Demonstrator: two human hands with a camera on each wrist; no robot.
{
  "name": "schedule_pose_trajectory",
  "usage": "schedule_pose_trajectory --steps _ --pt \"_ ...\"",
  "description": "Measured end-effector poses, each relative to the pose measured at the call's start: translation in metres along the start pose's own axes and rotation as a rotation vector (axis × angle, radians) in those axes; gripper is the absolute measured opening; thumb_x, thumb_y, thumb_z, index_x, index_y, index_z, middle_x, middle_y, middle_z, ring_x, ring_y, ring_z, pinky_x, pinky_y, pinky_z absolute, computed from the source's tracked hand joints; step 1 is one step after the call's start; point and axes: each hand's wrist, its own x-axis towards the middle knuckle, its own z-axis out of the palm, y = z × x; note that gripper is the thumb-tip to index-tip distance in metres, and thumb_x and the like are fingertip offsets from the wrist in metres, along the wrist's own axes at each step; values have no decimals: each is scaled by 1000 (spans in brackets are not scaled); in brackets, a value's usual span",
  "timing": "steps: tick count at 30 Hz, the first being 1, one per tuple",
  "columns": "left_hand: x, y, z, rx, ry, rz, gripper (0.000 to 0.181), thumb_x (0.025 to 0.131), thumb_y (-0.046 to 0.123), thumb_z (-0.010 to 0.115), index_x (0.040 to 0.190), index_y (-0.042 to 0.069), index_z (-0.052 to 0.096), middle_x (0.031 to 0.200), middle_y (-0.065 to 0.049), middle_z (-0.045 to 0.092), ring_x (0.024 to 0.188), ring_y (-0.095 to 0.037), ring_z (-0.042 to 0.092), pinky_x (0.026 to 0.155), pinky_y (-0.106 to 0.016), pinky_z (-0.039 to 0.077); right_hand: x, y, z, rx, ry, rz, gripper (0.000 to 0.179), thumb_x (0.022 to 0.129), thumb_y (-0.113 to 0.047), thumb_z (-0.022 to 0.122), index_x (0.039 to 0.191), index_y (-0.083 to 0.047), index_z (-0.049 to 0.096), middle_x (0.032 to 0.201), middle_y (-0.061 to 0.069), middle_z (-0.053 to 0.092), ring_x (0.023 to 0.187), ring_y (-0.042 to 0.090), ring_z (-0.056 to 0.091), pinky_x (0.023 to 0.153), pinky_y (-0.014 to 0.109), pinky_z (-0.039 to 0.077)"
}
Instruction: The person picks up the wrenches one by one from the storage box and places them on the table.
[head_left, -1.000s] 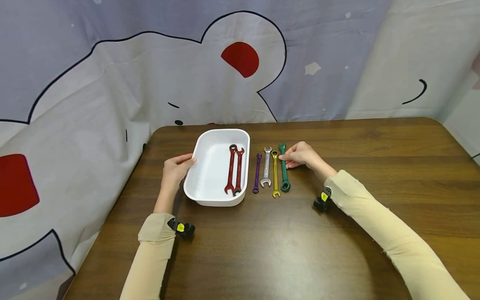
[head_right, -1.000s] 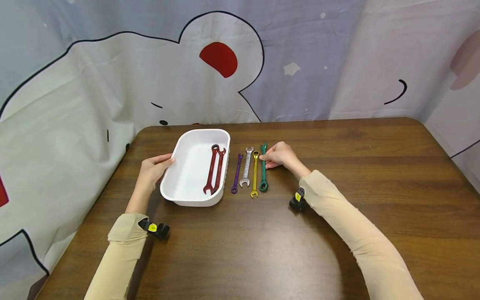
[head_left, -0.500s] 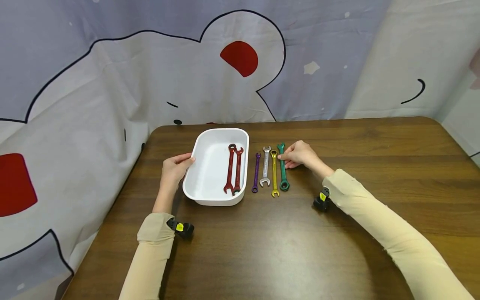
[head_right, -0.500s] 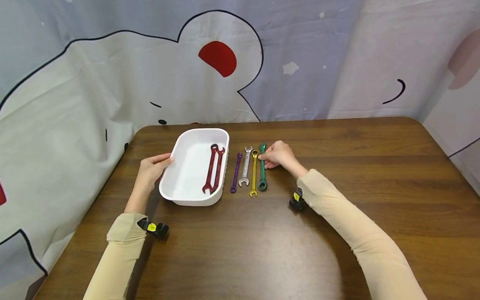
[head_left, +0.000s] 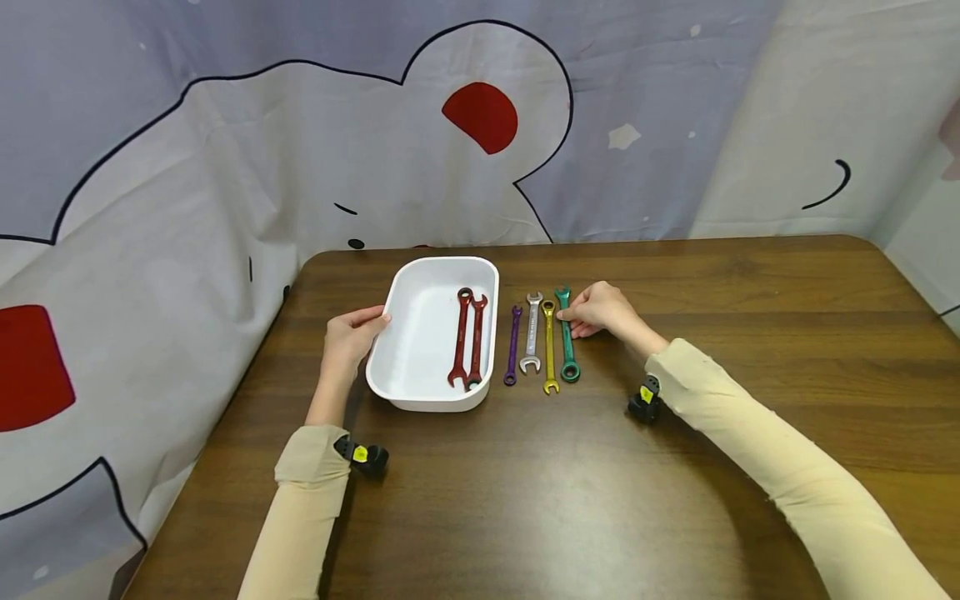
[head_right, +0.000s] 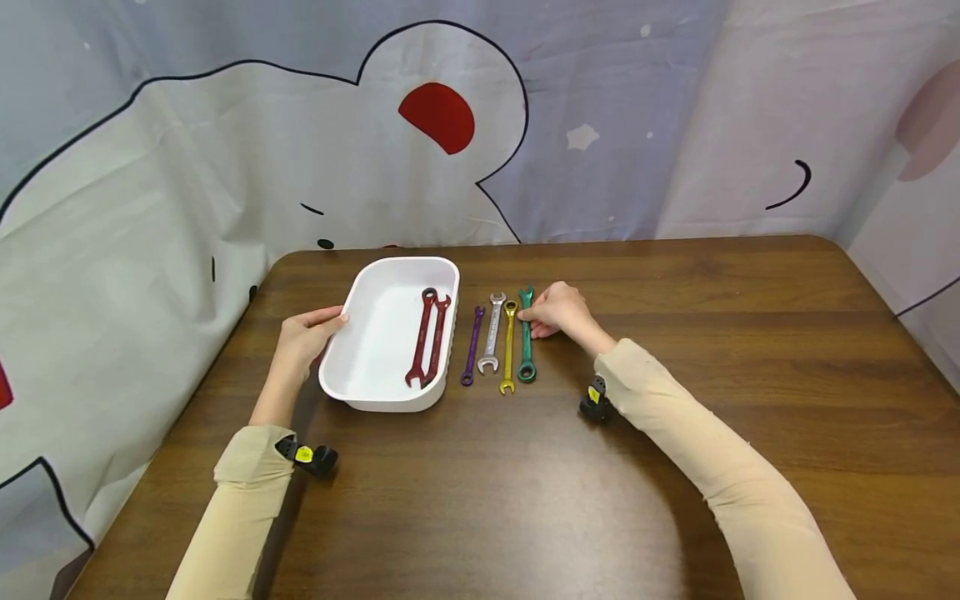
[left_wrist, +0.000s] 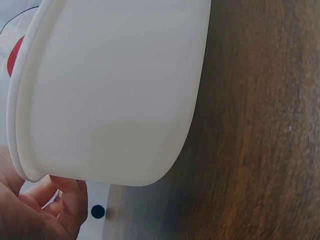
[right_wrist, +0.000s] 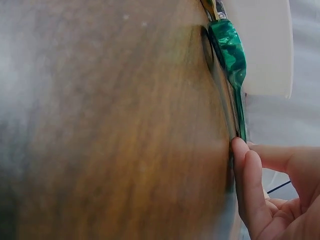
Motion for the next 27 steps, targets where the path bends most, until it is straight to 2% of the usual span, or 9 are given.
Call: schedule_pose_trajectory --steps 4,11,20,27 --pt "0 0 0 -3 1 0 38 93 21 63 128 6 62 131 -14 60 111 -23 58 80 -24 51 0 0 1 -8 5 -8 27 86 -23 72 93 3 69 56 -2 66 48 6 63 53 23 54" --pt "0 0 1 -7 0 11 39 92 21 63 128 5 62 131 -16 60 109 -21 59 71 -16 49 -1 0 0 -50 19 -23 26 85 -24 73 92 1 70 56 -2 66 48 6 63 53 23 54" --pt "1 0 1 -12 -1 0 39 92 20 63 128 6 62 131 -15 60 110 -21 58 78 -21 50 -4 -3 -2 -58 9 -39 24 85 -22 72 90 2 70 57 -1 66 49 6 63 53 23 54" --pt "1 0 0 1 0 9 39 92 22 64 128 6 62 131 -15 60 109 -21 59 73 -19 50 -6 -4 -2 -41 8 -25 26 86 -21 72 94 3 69 57 -2 67 49 6 63 54 23 54"
